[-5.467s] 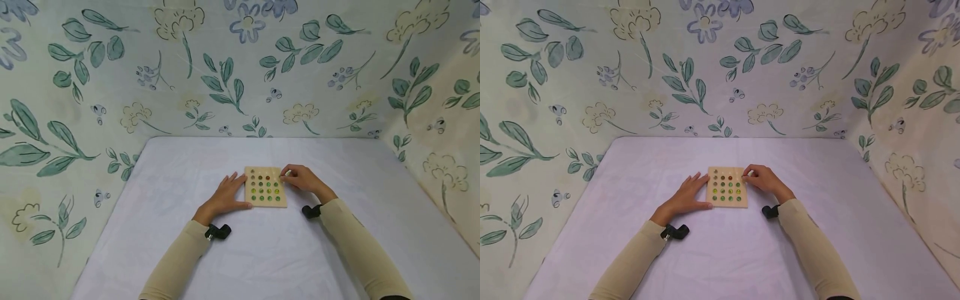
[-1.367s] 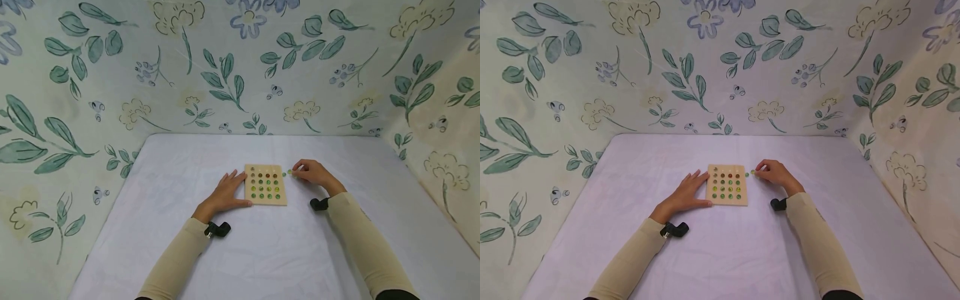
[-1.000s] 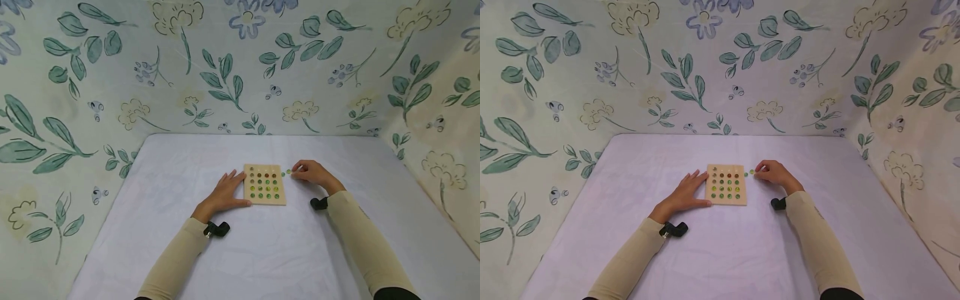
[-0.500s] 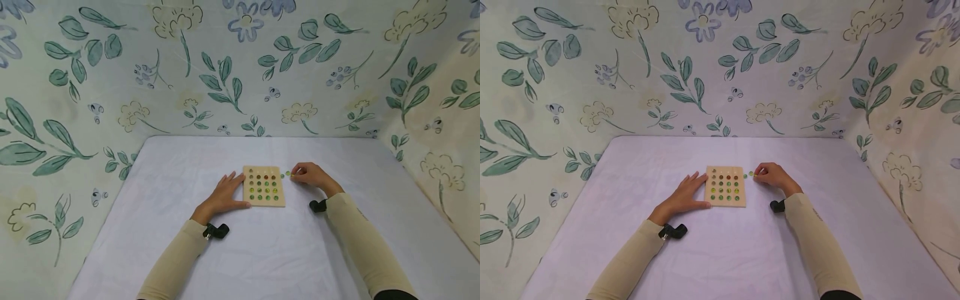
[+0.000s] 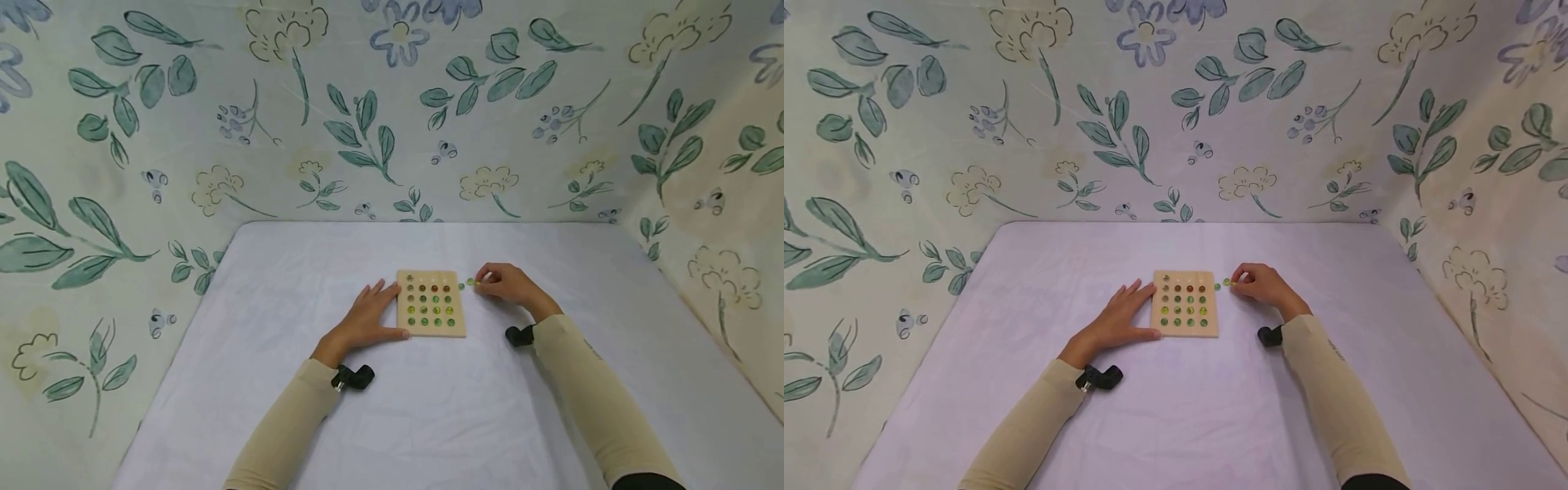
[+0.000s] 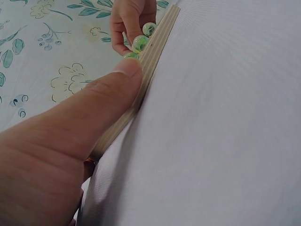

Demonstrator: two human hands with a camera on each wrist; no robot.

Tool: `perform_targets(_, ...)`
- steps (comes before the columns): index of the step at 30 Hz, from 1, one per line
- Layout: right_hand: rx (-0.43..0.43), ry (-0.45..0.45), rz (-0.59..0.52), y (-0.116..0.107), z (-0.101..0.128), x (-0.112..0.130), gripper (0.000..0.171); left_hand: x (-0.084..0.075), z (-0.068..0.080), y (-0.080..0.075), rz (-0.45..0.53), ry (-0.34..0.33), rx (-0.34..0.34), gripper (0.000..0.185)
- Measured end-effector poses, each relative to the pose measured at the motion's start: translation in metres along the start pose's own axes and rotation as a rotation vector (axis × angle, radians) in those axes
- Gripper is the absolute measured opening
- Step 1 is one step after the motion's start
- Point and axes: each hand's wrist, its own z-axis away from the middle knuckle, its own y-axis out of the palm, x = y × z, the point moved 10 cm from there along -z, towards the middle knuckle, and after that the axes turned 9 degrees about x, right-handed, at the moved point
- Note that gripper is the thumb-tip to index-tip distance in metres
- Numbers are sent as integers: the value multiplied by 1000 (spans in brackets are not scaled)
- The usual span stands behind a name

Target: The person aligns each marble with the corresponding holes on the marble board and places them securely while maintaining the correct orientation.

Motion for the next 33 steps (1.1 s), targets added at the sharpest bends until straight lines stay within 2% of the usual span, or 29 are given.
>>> perform_targets(5, -4, -42, 15, -1, -1, 6, 18, 1, 1, 0, 8, -4, -6, 103)
perform_targets(11, -1, -47, 21, -2, 3, 9, 17, -2, 1, 4, 15, 17, 2, 103)
perform_targets(24, 23, -125, -33, 2, -6, 54, 20, -1, 3, 1, 12, -15, 9, 104)
perform_targets(33, 25, -135, -34, 12, -18, 68, 20, -2, 6, 2, 4, 25, 5, 103)
